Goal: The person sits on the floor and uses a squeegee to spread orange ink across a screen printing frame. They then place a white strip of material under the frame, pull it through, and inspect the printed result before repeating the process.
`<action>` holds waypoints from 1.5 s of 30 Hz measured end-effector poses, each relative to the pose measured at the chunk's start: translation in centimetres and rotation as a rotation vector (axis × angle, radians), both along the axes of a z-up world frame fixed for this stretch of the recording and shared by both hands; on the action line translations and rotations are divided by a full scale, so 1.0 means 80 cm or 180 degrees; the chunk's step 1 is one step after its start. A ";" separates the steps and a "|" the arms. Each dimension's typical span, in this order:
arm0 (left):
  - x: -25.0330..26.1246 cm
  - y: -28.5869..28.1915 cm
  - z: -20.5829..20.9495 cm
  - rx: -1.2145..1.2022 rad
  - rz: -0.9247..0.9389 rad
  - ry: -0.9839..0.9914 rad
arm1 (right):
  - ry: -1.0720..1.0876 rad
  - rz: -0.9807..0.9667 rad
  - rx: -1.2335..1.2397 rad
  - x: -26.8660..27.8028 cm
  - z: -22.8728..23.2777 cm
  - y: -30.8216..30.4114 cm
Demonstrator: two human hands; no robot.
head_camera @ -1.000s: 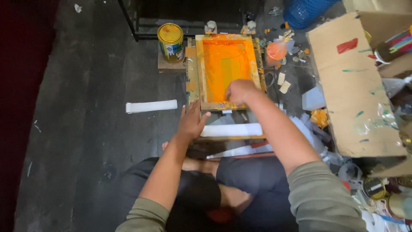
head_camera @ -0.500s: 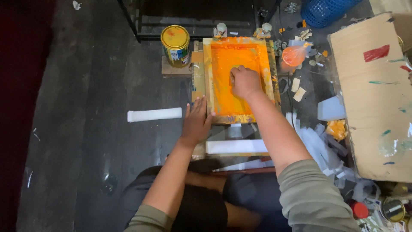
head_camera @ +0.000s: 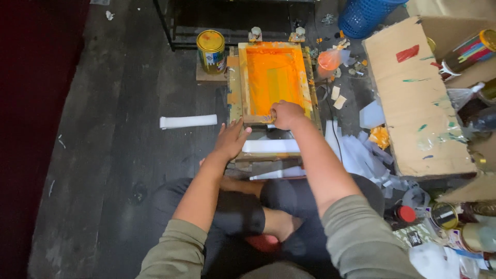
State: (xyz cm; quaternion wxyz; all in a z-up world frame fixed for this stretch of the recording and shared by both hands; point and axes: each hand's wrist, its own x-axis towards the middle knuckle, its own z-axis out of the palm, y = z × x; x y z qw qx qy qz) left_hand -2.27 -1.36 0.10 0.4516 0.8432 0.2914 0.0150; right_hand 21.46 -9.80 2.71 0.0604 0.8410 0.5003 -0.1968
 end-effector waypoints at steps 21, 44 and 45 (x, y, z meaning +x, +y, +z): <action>0.037 0.015 -0.036 0.0342 -0.0011 -0.0339 | 0.0133 0.0620 -0.0766 0.049 -0.023 0.034; 0.061 0.048 -0.044 0.0536 0.0084 -0.0464 | -0.0575 0.0350 0.0216 0.074 -0.055 0.088; 0.052 0.045 -0.032 0.0375 0.0013 -0.0362 | -0.0392 0.0312 0.0005 0.055 -0.036 0.079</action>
